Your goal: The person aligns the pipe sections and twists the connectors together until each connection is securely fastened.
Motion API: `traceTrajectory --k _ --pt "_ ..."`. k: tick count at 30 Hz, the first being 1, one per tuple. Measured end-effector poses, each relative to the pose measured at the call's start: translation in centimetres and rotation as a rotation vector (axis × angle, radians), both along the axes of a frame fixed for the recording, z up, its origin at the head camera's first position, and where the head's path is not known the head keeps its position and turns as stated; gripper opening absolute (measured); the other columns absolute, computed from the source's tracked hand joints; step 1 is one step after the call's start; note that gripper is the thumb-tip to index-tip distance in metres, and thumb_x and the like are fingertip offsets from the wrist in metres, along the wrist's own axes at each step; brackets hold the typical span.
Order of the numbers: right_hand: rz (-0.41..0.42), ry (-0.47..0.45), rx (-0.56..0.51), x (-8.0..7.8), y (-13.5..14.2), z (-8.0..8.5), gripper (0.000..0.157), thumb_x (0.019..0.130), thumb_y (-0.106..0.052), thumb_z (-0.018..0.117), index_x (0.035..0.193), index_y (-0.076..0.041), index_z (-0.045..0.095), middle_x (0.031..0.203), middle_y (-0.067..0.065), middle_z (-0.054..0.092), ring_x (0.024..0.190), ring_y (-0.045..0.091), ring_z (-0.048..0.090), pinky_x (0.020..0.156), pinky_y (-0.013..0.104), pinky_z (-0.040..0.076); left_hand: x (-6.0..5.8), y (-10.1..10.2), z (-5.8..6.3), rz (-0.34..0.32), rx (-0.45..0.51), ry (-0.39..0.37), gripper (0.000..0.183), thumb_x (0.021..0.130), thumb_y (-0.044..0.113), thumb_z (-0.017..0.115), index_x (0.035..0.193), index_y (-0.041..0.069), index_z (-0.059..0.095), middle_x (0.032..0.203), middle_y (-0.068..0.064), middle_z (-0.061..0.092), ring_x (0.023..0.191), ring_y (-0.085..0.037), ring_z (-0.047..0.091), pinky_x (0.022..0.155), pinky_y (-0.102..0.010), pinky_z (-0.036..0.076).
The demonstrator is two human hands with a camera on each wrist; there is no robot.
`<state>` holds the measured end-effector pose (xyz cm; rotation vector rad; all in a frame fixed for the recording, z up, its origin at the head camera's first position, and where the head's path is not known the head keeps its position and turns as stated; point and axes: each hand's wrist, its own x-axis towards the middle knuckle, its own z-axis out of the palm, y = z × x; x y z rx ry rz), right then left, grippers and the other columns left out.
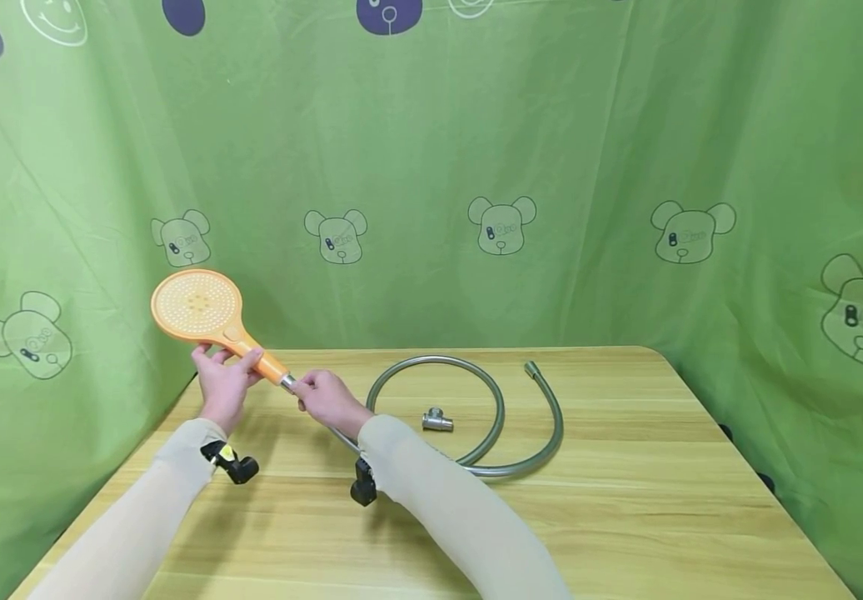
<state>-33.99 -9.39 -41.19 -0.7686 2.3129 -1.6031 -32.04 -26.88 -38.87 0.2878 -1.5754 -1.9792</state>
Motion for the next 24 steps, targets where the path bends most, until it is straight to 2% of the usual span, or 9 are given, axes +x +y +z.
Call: traceTrajectory --k 6,10,14,18,24 --pt "-0.014 -0.001 0.031 -0.09 -0.02 -0.05 0.033 0.103 -0.039 0.054 0.089 -0.013 0.068 0.072 -0.001 0.06 0.056 0.011 0.039 0.048 0.023 0.032 0.11 0.02 0.07 -0.008 0.009 -0.011 0.08 0.089 -0.006 0.07 0.145 0.015 0.017 0.124 -0.009 0.048 0.093 -0.022 0.068 0.083 -0.032 0.063" --pt "-0.01 -0.017 0.03 0.06 0.07 0.1 0.029 0.096 -0.039 0.066 0.103 -0.01 0.066 0.079 0.003 0.065 0.065 0.015 0.05 0.055 0.024 0.04 0.16 -0.06 0.08 -0.014 0.01 -0.026 0.081 0.089 -0.006 0.07 0.146 0.016 0.016 0.125 -0.01 0.048 0.094 -0.022 0.068 0.084 -0.033 0.062" --pt "-0.014 -0.036 0.001 0.1 0.1 0.12 0.036 0.091 -0.029 0.074 0.114 -0.008 0.056 0.087 0.006 0.068 0.076 0.02 0.059 0.061 0.025 0.047 0.17 -0.05 0.15 -0.02 0.01 -0.028 0.081 0.089 -0.005 0.07 0.146 0.016 0.016 0.127 -0.011 0.048 0.096 -0.023 0.068 0.085 -0.033 0.062" --pt "-0.029 -0.018 -0.009 0.08 0.02 -0.02 0.03 0.092 -0.024 0.073 0.107 -0.008 0.054 0.087 0.005 0.066 0.075 0.017 0.058 0.062 0.025 0.047 0.1 -0.02 0.2 -0.027 0.012 -0.026 0.081 0.089 -0.004 0.07 0.146 0.016 0.016 0.129 -0.011 0.048 0.099 -0.026 0.068 0.085 -0.033 0.062" --pt "-0.025 -0.001 -0.012 0.08 0.0 0.01 0.021 0.098 -0.027 0.065 0.102 -0.007 0.058 0.082 0.003 0.065 0.072 0.014 0.052 0.061 0.025 0.043 0.13 0.02 0.28 -0.013 0.005 -0.021 0.081 0.089 -0.004 0.071 0.146 0.016 0.016 0.125 -0.01 0.048 0.096 -0.024 0.068 0.084 -0.032 0.062"
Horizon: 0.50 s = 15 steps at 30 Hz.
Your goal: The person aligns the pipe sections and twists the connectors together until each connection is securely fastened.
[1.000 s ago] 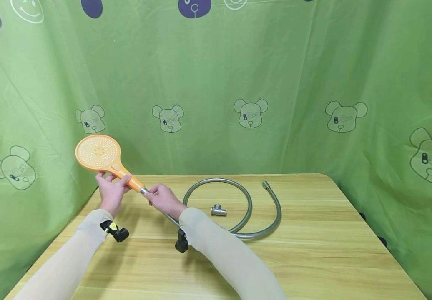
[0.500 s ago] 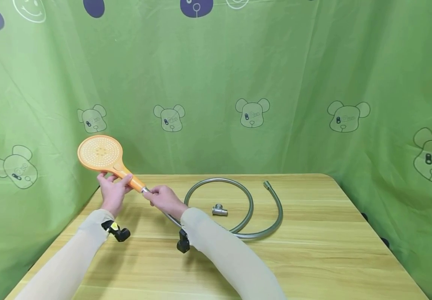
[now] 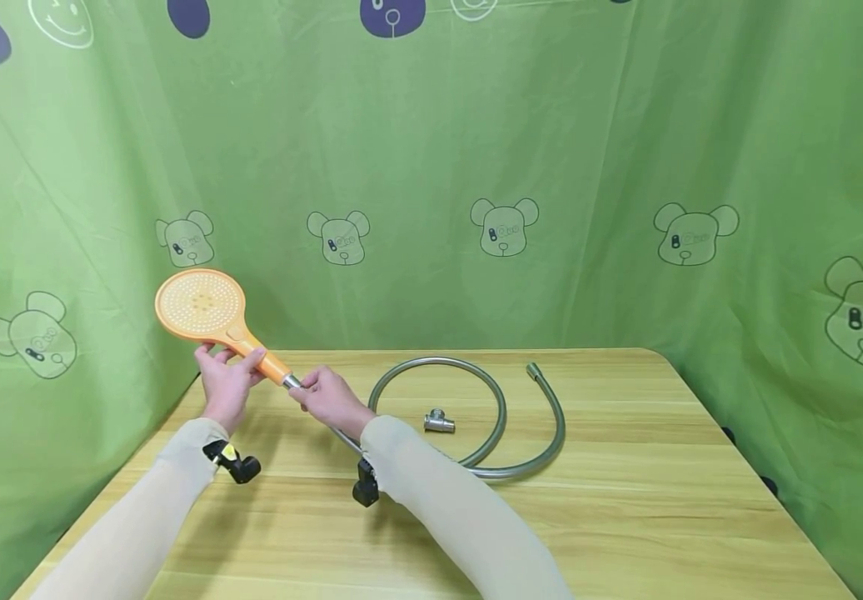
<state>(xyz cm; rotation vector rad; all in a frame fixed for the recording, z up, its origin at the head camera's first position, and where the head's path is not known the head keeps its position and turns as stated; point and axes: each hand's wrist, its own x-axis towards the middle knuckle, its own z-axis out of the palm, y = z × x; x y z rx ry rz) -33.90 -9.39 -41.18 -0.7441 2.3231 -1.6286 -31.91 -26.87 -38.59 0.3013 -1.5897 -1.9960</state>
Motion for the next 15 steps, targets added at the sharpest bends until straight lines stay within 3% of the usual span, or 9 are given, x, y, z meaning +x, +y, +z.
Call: traceTrajectory --k 15 --pt "0.014 0.002 0.04 0.03 -0.07 0.14 0.03 0.102 -0.037 0.058 0.099 -0.009 0.068 0.077 0.0 0.061 0.06 0.011 0.041 0.051 0.023 0.034 0.03 -0.33 -0.15 0.009 -0.002 0.009 0.081 0.089 -0.005 0.07 0.145 0.015 0.017 0.124 -0.01 0.049 0.093 -0.023 0.068 0.083 -0.033 0.063"
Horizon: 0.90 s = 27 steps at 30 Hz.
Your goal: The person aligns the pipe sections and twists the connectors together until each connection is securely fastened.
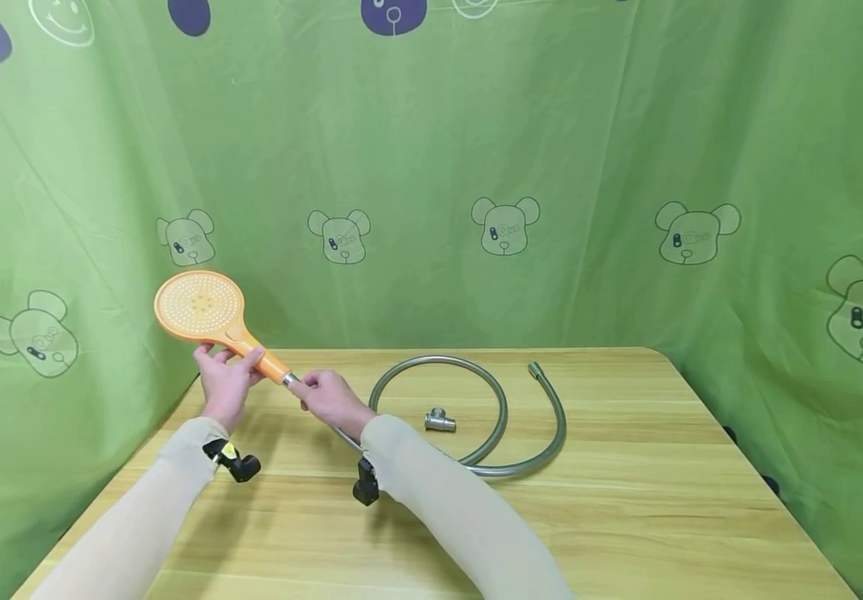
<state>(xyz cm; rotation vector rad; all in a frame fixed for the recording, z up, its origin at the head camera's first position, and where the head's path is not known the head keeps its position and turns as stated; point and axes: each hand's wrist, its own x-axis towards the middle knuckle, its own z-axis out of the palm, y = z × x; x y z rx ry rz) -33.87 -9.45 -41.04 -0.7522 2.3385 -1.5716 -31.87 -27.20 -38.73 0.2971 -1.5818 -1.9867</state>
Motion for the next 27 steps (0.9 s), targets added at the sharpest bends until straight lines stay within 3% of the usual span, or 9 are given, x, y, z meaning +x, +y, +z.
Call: traceTrajectory --k 7,11,19,27 --pt "0.001 -0.032 -0.034 -0.21 0.14 0.02 0.033 0.094 -0.031 0.071 0.114 -0.009 0.056 0.09 0.011 0.07 0.07 0.015 0.055 0.058 0.024 0.044 -0.03 0.11 0.22 -0.019 0.0 -0.016 0.08 0.089 -0.004 0.071 0.145 0.016 0.017 0.126 -0.01 0.049 0.099 -0.027 0.068 0.085 -0.033 0.062" --pt "-0.002 -0.032 -0.057 -0.16 0.09 0.01 0.03 0.094 -0.024 0.072 0.11 -0.007 0.053 0.088 0.01 0.069 0.074 0.018 0.059 0.059 0.024 0.046 -0.03 0.15 0.23 -0.019 -0.003 -0.021 0.081 0.089 -0.004 0.07 0.146 0.015 0.016 0.126 -0.01 0.049 0.097 -0.024 0.068 0.085 -0.032 0.062" --pt "0.007 0.006 -0.034 0.2 0.25 0.5 0.022 0.1 -0.029 0.062 0.104 -0.008 0.06 0.082 0.003 0.065 0.07 0.013 0.05 0.06 0.024 0.042 -0.11 0.21 0.39 0.002 -0.016 -0.007 0.082 0.089 -0.005 0.071 0.146 0.014 0.016 0.124 -0.01 0.05 0.091 -0.021 0.068 0.083 -0.033 0.063" --pt "0.029 0.01 -0.017 0.04 0.18 0.41 0.03 0.105 -0.032 0.053 0.091 -0.01 0.068 0.071 0.0 0.058 0.055 0.01 0.038 0.047 0.022 0.03 0.04 0.19 0.32 0.003 -0.012 0.001 0.081 0.089 -0.006 0.07 0.146 0.013 0.016 0.123 -0.01 0.049 0.091 -0.021 0.068 0.083 -0.033 0.063"
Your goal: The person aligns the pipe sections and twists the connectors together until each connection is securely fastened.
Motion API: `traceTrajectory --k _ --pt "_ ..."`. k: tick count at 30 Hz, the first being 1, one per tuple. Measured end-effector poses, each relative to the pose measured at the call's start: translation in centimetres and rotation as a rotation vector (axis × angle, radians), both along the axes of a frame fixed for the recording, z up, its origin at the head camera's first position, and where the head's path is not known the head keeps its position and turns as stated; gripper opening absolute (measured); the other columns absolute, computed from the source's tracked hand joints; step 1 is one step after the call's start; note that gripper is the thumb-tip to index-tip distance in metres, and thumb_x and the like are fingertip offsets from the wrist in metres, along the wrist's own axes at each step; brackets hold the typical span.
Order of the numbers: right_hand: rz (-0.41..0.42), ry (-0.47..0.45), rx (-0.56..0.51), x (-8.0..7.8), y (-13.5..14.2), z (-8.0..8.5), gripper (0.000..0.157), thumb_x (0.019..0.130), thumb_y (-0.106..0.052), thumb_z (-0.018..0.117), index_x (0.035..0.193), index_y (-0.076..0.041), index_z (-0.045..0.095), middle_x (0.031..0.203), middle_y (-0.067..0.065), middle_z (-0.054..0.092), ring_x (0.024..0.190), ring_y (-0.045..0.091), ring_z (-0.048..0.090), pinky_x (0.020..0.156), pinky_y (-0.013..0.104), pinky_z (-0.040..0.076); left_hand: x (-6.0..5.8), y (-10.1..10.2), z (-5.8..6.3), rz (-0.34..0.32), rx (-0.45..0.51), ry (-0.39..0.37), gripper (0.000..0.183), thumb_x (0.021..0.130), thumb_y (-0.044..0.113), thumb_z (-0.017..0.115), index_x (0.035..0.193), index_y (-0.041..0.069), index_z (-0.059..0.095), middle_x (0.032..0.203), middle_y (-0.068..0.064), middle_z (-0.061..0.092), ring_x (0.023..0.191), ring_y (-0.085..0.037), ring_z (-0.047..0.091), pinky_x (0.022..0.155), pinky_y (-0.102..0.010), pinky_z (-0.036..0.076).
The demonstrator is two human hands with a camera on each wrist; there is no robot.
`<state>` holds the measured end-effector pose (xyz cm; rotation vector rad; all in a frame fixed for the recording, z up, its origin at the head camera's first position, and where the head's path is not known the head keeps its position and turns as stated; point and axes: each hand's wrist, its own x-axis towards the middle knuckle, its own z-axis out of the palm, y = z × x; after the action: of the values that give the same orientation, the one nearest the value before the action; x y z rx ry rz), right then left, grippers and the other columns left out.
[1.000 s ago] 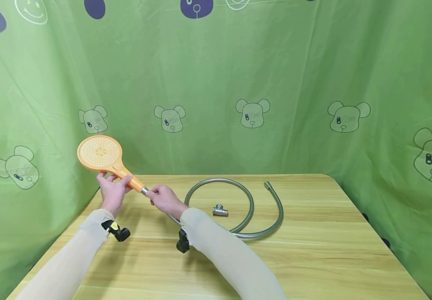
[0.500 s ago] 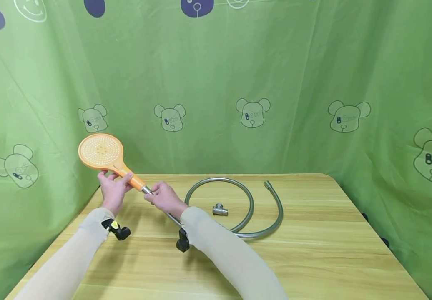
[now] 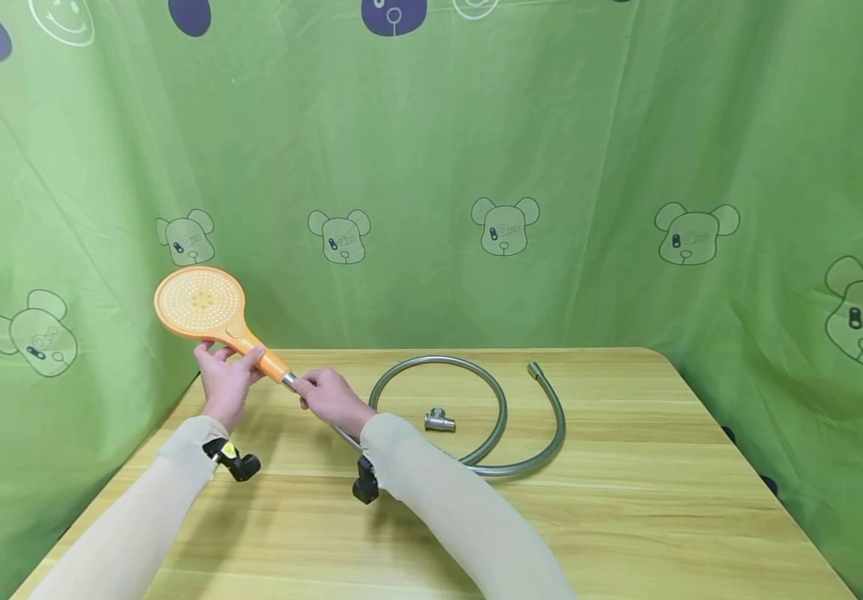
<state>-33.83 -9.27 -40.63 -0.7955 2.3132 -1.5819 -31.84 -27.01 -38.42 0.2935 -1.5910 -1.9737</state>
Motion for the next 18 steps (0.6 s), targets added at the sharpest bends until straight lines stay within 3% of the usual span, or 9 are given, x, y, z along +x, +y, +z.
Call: traceTrajectory --k 4,8,13,18 --pt "-0.007 -0.021 0.004 0.04 -0.1 -0.03 0.026 0.1 -0.036 0.061 0.104 -0.011 0.067 0.077 0.001 0.063 0.06 0.011 0.045 0.05 0.022 0.036 -0.01 -0.16 -0.17 -0.004 0.0 -0.002 0.08 0.089 -0.005 0.07 0.146 0.014 0.016 0.122 -0.009 0.048 0.091 -0.021 0.068 0.083 -0.033 0.063" --pt "-0.016 -0.055 -0.011 0.0 -0.2 -0.17 0.034 0.094 -0.032 0.07 0.116 -0.011 0.056 0.092 0.012 0.07 0.072 0.018 0.057 0.058 0.025 0.044 -0.05 -0.27 -0.34 -0.009 0.009 -0.005 0.079 0.089 -0.005 0.07 0.145 0.014 0.017 0.122 -0.009 0.049 0.092 -0.021 0.068 0.083 -0.033 0.063" --pt "-0.028 -0.039 -0.018 0.01 -0.26 -0.12 0.029 0.095 -0.029 0.069 0.109 -0.01 0.053 0.091 0.011 0.069 0.078 0.019 0.06 0.063 0.026 0.047 -0.09 -0.3 -0.23 -0.007 0.008 -0.003 0.08 0.089 -0.006 0.07 0.146 0.014 0.017 0.124 -0.009 0.049 0.092 -0.022 0.068 0.083 -0.033 0.063" --pt "-0.026 -0.023 -0.016 0.21 0.01 0.1 0.023 0.101 -0.031 0.061 0.104 -0.008 0.059 0.082 0.004 0.064 0.069 0.013 0.05 0.059 0.024 0.042 -0.05 -0.04 0.02 -0.004 0.011 -0.003 0.082 0.088 -0.007 0.07 0.147 0.015 0.016 0.125 -0.01 0.049 0.093 -0.022 0.068 0.083 -0.033 0.063"
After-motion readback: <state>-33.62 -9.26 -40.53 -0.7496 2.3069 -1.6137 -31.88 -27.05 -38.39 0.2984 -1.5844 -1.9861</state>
